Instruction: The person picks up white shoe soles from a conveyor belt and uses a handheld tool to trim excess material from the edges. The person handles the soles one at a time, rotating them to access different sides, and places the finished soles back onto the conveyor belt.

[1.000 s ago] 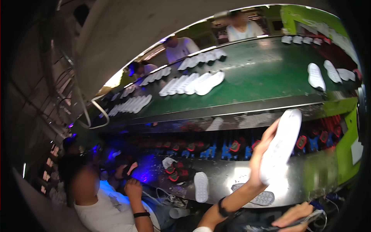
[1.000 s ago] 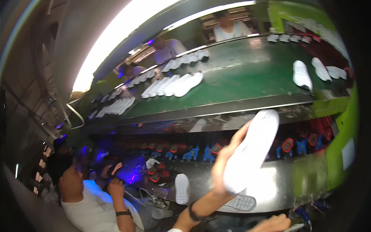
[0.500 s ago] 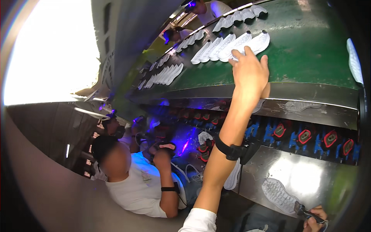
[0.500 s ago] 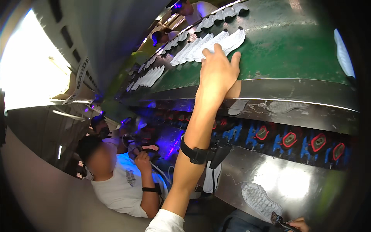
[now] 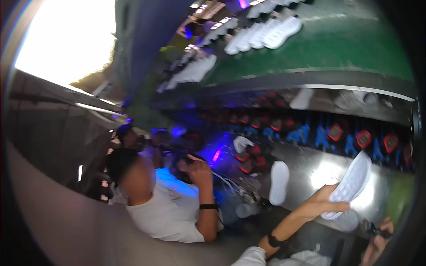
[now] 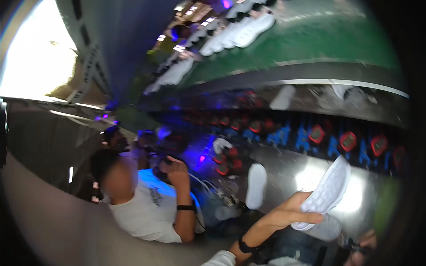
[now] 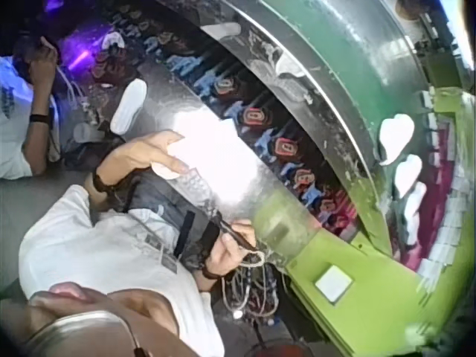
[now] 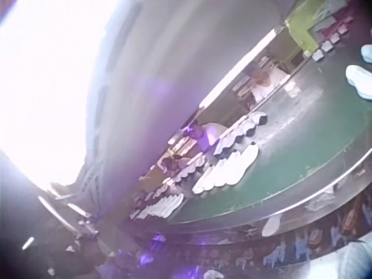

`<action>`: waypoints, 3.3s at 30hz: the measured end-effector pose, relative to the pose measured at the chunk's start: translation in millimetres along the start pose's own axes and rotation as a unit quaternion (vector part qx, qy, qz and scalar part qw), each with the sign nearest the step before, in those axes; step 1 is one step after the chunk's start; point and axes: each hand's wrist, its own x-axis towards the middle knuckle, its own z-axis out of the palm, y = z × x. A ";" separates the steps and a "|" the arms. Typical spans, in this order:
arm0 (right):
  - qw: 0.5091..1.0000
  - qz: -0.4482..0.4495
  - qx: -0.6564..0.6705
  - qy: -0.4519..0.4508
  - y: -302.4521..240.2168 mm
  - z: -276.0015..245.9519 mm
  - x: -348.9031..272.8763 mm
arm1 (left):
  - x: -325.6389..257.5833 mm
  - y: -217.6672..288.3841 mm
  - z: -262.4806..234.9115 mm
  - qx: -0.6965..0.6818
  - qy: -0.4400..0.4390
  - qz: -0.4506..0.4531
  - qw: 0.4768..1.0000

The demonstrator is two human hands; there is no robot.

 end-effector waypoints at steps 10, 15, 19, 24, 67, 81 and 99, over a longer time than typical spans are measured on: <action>0.999 0.047 0.005 -0.011 -68.2 54.8 48.0 | -95.0 -138.5 42.6 -0.136 0.191 0.076 0.969; 0.994 -0.045 -0.086 -0.047 -77.5 113.2 47.8 | -119.8 -146.7 51.3 -0.116 0.180 0.091 0.972; 0.991 -0.001 0.073 -0.117 -85.3 109.0 38.3 | -125.5 -167.1 29.8 -0.265 0.209 0.156 0.928; 0.999 -0.030 -0.010 -0.043 -90.5 112.9 11.8 | -83.2 -119.9 63.9 -0.328 0.047 0.165 0.929; 0.999 -0.016 -0.040 0.028 -73.0 134.7 31.2 | -59.6 -107.9 41.0 -0.437 0.029 0.154 0.886; 0.990 -0.023 -0.017 -0.141 -120.4 77.1 36.0 | -72.3 -35.4 44.8 -0.388 -0.138 0.037 0.911; 0.949 0.051 0.136 -0.281 -141.1 128.7 45.8 | -68.3 -36.8 20.4 -0.443 -0.211 0.110 0.864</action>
